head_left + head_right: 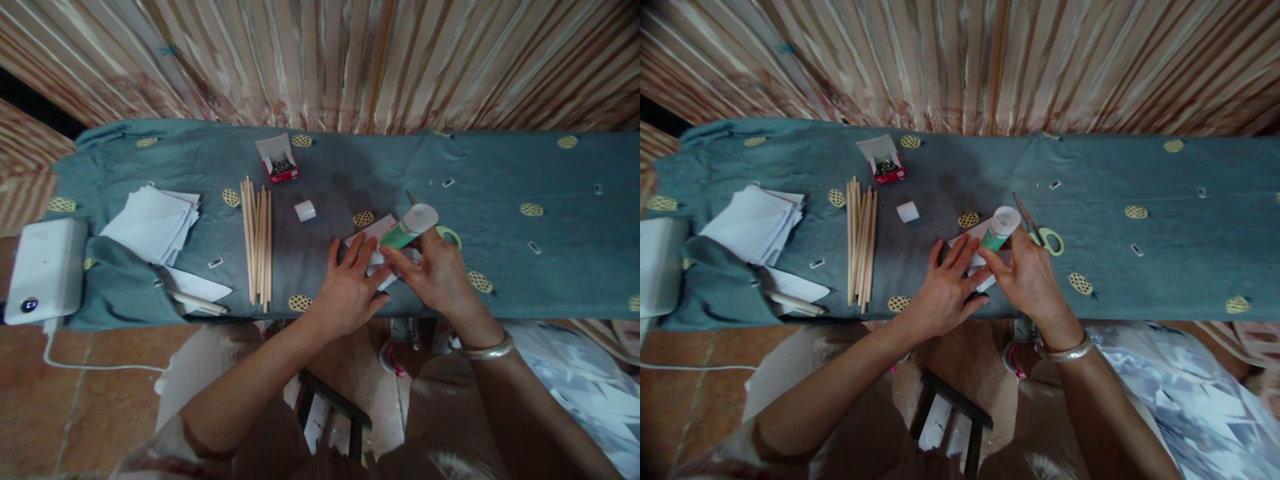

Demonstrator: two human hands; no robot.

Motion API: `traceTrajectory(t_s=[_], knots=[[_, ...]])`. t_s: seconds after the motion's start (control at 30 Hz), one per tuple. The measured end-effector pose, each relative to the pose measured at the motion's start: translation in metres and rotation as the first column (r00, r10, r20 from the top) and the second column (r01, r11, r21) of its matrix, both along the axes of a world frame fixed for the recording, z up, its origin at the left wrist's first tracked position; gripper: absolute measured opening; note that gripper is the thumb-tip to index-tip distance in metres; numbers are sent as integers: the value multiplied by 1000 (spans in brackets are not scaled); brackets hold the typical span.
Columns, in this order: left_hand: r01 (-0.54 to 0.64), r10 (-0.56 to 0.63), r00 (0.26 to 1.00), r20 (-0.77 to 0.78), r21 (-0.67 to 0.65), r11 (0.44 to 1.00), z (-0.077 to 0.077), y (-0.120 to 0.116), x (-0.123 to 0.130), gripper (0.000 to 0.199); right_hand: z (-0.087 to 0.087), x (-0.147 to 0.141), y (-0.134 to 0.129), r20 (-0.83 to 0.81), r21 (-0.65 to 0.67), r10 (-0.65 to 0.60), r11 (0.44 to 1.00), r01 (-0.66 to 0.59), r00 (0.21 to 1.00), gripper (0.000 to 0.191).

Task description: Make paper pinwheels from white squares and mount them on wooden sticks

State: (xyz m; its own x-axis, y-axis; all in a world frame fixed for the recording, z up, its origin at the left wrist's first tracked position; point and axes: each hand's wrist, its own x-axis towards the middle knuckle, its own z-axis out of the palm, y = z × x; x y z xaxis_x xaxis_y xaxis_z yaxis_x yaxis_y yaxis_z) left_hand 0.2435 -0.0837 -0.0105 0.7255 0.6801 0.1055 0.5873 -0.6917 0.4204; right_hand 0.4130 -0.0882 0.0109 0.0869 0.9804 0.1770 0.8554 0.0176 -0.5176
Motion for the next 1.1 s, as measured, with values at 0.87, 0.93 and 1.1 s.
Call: traceTrajectory(t_s=[0.87,0.93,1.1], knots=[[4,-4,1000,-16,7,1000,0,0,0,50,-2,1,-1,4,8,-14,1000,14,1000,42],[3,-3,1000,-20,4,1000,0,1,0,50,0,0,-1,9,0,-7,1000,7,1000,41],[5,-5,999,-36,2,1000,1,1,0,51,3,2,-2,22,-23,20,1000,-19,1000,39]])
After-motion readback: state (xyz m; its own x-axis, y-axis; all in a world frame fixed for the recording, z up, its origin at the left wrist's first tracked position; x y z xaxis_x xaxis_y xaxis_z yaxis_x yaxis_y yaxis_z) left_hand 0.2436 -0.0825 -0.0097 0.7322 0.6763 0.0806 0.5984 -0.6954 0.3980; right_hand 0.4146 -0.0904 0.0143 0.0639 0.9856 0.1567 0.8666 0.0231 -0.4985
